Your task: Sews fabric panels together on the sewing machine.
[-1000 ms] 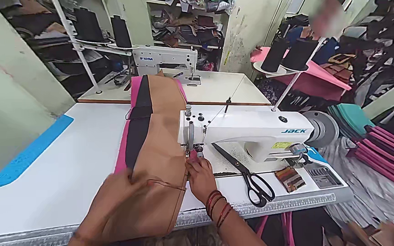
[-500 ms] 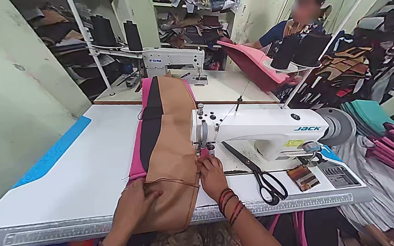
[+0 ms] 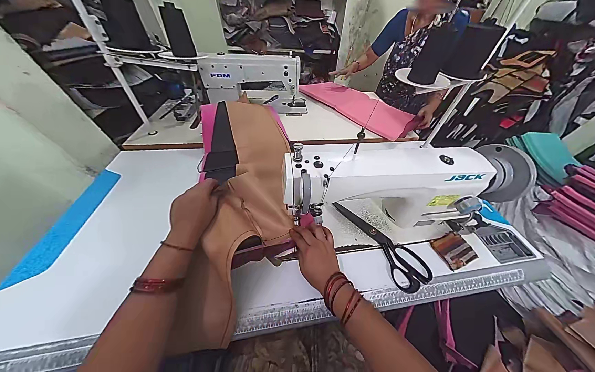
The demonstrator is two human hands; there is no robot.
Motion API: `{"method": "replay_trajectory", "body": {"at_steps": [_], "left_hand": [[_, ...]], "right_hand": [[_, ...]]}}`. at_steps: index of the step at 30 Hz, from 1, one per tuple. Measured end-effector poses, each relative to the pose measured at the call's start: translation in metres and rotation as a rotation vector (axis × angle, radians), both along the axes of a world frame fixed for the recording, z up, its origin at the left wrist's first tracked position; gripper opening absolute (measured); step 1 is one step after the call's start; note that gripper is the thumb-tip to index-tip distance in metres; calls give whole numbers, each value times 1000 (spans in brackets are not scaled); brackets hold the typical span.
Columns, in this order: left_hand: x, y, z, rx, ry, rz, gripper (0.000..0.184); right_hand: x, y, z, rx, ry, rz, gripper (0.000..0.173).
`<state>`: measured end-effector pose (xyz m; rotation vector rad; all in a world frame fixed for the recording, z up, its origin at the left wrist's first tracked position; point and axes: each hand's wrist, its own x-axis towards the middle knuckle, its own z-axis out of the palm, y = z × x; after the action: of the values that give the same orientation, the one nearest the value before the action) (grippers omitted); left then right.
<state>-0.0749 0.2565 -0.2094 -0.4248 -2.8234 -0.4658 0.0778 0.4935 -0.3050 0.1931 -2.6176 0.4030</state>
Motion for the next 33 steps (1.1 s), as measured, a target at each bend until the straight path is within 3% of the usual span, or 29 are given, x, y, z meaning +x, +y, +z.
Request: {"method": "replay_trajectory", "body": {"at_steps": [6, 10, 15, 17, 21, 23, 26, 29, 33], "left_hand": [[-14, -21, -36, 41, -169, -13, 36], [-12, -20, -38, 64, 48, -32, 36], [-42, -7, -32, -48, 345, -193, 31], [-50, -7, -35, -63, 258, -213, 32], [-50, -16, -43, -28, -167, -148, 39], [-48, -22, -53, 42, -164, -116, 43], [-32, -24, -60, 233, -162, 115, 55], [-24, -17, -51, 283, -350, 327, 60], [-22, -22, -47, 289, -425, 172, 50]], "right_hand": [[1, 1, -3, 14, 2, 11, 42], [-2, -1, -6, 64, 52, 23, 44], [-1, -9, -2, 62, 18, -28, 48], [0, -17, -2, 54, -8, -62, 46], [0, -21, -4, 96, 29, -67, 37], [0, -19, -6, 120, 42, -65, 37], [-1, -19, -6, 130, 46, -65, 33], [-2, -19, -6, 116, 26, -59, 32], [1, -18, -5, 49, 14, -54, 33]]}}
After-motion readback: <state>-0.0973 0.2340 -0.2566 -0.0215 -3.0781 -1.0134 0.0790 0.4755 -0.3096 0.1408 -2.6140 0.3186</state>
